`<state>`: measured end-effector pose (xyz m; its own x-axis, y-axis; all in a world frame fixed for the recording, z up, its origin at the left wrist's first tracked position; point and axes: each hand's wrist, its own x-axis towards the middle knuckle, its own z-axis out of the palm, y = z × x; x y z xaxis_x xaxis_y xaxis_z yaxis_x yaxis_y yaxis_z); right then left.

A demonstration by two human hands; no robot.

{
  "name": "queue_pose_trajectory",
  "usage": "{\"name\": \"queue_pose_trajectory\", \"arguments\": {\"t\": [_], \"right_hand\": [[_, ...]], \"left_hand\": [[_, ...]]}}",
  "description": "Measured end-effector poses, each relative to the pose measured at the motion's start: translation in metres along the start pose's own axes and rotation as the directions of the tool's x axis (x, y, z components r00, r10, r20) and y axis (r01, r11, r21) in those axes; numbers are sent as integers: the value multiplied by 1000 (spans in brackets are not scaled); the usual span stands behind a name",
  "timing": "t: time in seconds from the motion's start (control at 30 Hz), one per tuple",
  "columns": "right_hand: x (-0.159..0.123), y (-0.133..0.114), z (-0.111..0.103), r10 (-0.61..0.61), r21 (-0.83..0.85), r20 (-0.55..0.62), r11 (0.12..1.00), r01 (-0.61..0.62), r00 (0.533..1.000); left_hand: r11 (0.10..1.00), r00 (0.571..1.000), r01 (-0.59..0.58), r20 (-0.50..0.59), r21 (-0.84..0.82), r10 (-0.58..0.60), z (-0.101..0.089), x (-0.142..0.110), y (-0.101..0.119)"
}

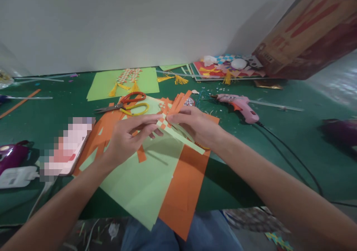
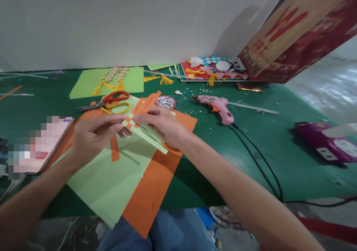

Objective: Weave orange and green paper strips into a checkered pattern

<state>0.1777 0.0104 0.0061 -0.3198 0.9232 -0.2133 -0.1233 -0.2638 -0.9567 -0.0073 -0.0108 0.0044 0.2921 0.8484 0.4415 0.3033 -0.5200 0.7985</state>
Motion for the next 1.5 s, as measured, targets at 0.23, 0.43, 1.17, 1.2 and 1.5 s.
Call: {"name": "queue_pose_trajectory", "arguments": {"t": [0.23,0.43,1.17,1.2,1.5], "right_hand": [[0,-2,0,11,-21,-40,1000,-12,999],[0,-1,1,-48,-41,-14,998,48,999],[-1,-3,6,21,167,0,986,-21,1000],[-1,-2,6,14,166,-2,986,-13,1000],[-2,0,7,9,124,-46,992,-3,999]], "left_hand": [[1000,1000,4,5,15,-4,0,0,0],[998,1000,-14,-20,-64,13,1,-1,-2],[997,999,31,11,-71,-30,6,-1,1],[997,999,39,18,-70,-38,6,-1,2],[992,995,100,27,-72,-99,5,0,5]]}}
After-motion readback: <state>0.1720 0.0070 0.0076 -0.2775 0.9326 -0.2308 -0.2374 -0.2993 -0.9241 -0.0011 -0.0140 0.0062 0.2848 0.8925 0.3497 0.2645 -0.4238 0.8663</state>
